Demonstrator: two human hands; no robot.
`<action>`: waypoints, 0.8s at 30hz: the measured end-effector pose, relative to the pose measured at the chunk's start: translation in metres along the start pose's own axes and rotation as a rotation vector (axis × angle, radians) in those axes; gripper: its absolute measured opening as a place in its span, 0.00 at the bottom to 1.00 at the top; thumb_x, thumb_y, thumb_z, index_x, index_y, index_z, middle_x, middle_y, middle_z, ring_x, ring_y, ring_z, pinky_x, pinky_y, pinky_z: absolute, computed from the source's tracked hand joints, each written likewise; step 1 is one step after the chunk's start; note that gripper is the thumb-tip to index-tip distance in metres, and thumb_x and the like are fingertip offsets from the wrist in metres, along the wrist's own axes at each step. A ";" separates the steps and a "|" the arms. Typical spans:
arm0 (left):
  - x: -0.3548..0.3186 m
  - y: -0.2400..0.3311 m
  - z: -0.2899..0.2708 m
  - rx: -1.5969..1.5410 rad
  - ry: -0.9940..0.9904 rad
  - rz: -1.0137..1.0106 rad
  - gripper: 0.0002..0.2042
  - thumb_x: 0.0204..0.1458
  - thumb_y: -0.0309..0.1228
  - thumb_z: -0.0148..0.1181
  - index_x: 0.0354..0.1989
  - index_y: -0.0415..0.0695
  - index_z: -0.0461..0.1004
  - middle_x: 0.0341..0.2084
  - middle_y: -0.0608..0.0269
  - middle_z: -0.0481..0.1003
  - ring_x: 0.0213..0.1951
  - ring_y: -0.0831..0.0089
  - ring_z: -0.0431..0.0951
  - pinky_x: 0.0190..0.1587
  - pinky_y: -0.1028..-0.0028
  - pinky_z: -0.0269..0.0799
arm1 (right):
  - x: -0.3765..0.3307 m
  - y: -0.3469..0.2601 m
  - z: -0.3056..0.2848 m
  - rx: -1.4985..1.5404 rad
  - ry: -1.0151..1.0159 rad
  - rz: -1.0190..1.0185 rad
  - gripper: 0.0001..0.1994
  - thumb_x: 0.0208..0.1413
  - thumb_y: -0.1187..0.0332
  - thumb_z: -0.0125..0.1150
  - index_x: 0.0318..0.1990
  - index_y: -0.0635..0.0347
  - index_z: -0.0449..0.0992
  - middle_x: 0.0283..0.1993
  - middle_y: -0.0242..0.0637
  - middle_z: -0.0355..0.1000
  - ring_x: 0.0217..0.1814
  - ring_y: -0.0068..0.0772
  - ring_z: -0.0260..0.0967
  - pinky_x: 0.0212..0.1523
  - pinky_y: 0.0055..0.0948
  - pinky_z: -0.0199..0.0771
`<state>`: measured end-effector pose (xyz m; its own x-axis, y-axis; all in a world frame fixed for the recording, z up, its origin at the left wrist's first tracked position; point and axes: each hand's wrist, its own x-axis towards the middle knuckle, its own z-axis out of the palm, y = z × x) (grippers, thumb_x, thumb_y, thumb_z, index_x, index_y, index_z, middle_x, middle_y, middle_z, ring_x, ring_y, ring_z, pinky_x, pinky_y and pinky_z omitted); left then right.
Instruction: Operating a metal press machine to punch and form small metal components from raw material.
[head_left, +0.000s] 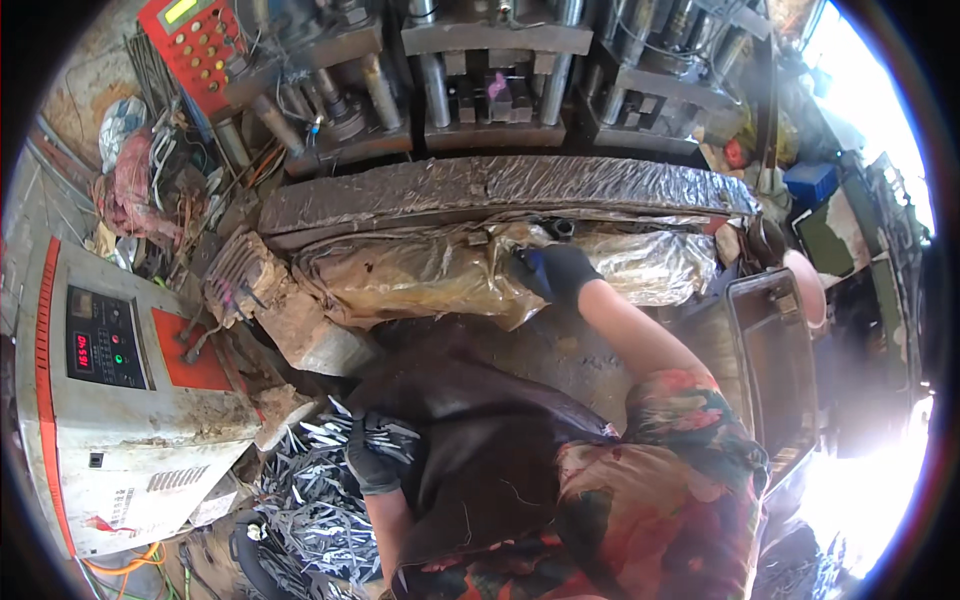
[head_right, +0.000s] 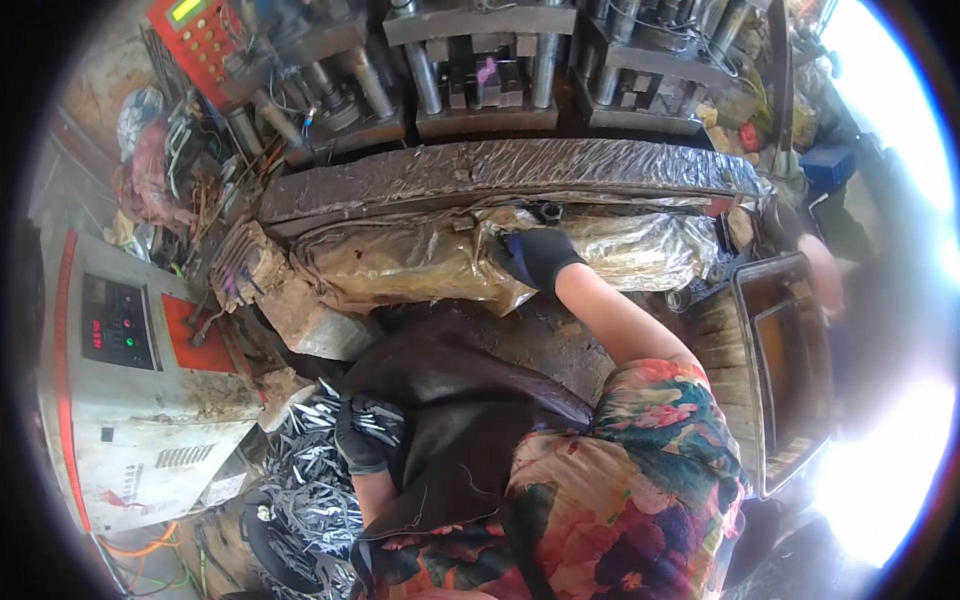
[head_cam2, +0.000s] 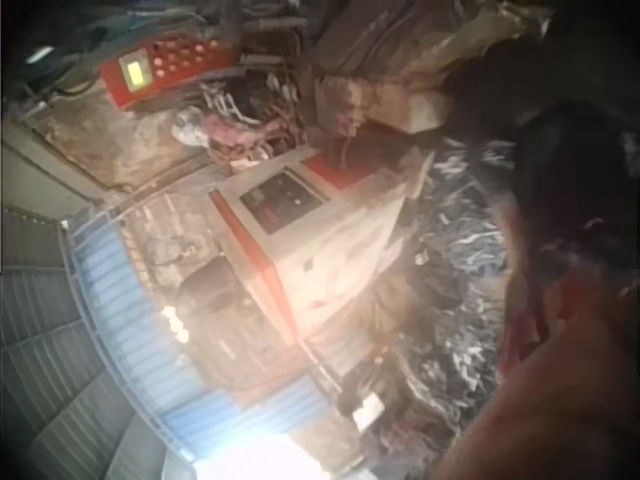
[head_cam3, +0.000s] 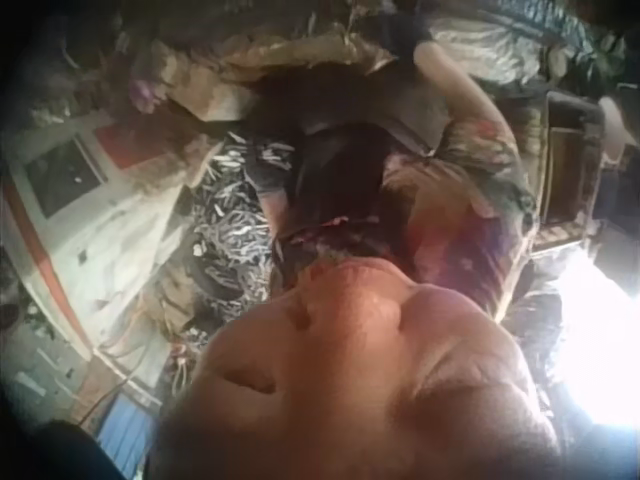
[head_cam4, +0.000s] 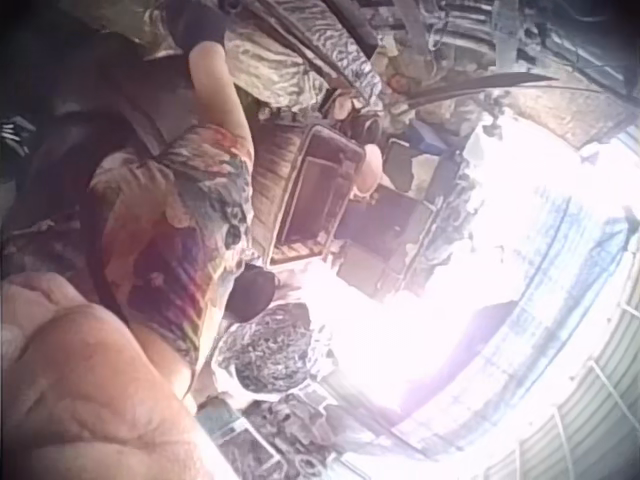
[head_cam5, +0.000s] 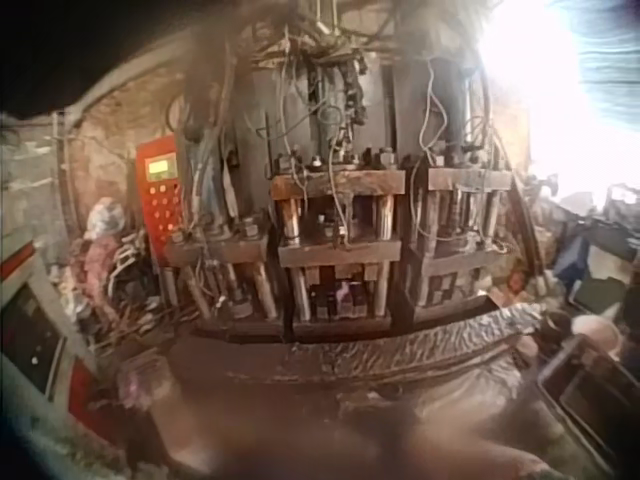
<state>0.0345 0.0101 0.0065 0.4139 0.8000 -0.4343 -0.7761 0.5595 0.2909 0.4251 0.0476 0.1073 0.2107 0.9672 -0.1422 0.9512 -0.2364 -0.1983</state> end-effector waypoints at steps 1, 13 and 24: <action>0.002 -0.001 0.001 0.008 -0.042 -0.018 0.13 0.59 0.37 0.49 0.21 0.49 0.65 0.17 0.66 0.67 0.23 0.67 0.68 0.34 0.64 0.69 | -0.002 0.006 0.002 0.003 0.011 0.011 0.22 0.60 0.49 0.43 0.40 0.55 0.78 0.32 0.46 0.76 0.35 0.51 0.74 0.40 0.41 0.73; 0.011 -0.014 0.017 0.266 -0.009 0.034 0.14 0.59 0.39 0.46 0.22 0.50 0.65 0.17 0.66 0.67 0.25 0.65 0.72 0.35 0.62 0.70 | 0.033 0.216 -0.064 1.760 0.521 0.253 0.24 0.58 0.45 0.53 0.38 0.60 0.74 0.29 0.35 0.73 0.27 0.27 0.71 0.27 0.27 0.71; 0.039 -0.025 0.023 0.418 0.143 0.142 0.11 0.58 0.38 0.48 0.26 0.48 0.70 0.23 0.65 0.72 0.29 0.69 0.73 0.37 0.67 0.70 | 0.116 0.312 -0.075 1.927 0.691 0.405 0.26 0.59 0.40 0.47 0.39 0.57 0.70 0.25 0.36 0.70 0.19 0.25 0.63 0.19 0.21 0.65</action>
<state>0.0803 0.0323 0.0017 0.2247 0.8536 -0.4700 -0.5501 0.5093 0.6619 0.7628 0.0934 0.1019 0.7640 0.6083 -0.2151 -0.4556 0.2726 -0.8474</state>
